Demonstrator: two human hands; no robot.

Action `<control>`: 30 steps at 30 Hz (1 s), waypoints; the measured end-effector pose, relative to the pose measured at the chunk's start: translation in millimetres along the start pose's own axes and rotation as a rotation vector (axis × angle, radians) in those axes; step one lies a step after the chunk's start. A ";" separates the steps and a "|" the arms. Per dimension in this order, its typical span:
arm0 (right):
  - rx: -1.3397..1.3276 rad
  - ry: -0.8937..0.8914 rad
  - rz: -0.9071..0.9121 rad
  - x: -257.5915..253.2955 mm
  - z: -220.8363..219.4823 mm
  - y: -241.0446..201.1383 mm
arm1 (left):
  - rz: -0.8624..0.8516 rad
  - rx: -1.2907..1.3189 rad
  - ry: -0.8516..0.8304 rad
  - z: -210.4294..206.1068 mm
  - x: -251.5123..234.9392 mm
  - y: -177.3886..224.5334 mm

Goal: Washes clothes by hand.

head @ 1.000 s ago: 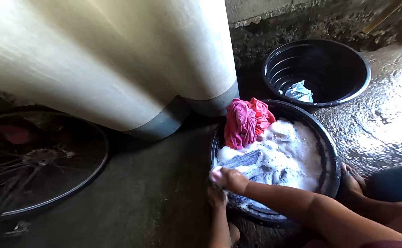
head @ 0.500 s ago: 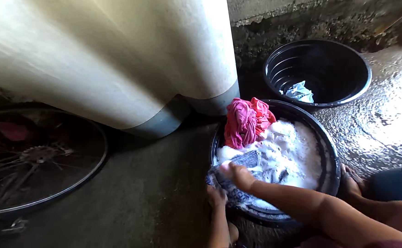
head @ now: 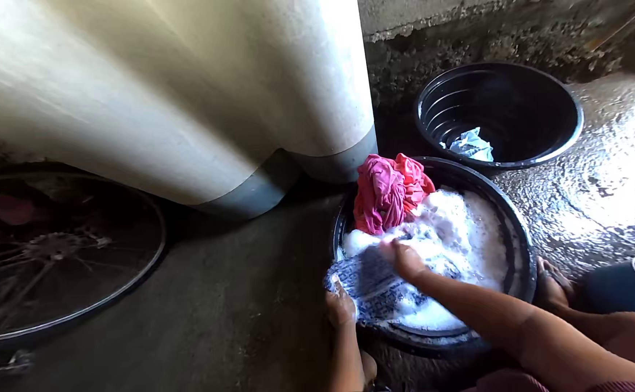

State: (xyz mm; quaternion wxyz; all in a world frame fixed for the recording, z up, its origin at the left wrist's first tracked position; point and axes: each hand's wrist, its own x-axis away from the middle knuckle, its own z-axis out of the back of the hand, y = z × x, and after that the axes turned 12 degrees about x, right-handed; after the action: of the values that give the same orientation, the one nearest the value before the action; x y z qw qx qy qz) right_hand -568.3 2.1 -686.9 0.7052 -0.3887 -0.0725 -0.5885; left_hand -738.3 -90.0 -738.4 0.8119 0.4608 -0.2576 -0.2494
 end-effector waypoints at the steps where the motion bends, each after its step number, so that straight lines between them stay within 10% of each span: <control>1: -0.044 -0.044 0.091 8.4 -9.9 -24.2 | -0.013 0.065 -0.007 -0.6 -0.1 -2.8; 5: -0.075 -0.179 0.188 5.2 -61.7 -44.0 | 0.006 0.048 -0.002 1.2 -7.5 -10.3; 12: 0.142 0.038 -0.275 -27.7 -14.4 88.9 | 0.054 -0.044 0.015 0.8 -3.3 -1.3; 21: -0.067 -0.188 0.206 10.9 -59.9 -45.4 | -0.005 0.102 0.027 -2.8 -15.0 -23.3; 30: 0.130 0.045 -0.294 -16.7 -5.4 74.9 | 0.041 -0.039 0.056 -1.8 -6.6 -6.1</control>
State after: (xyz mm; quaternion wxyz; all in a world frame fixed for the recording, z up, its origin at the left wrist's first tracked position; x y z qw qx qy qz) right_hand -508.9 12.1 -734.6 0.6365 -0.3141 -0.1505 -0.6881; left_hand -743.0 -87.4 -745.8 0.8325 0.4464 -0.2392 -0.2248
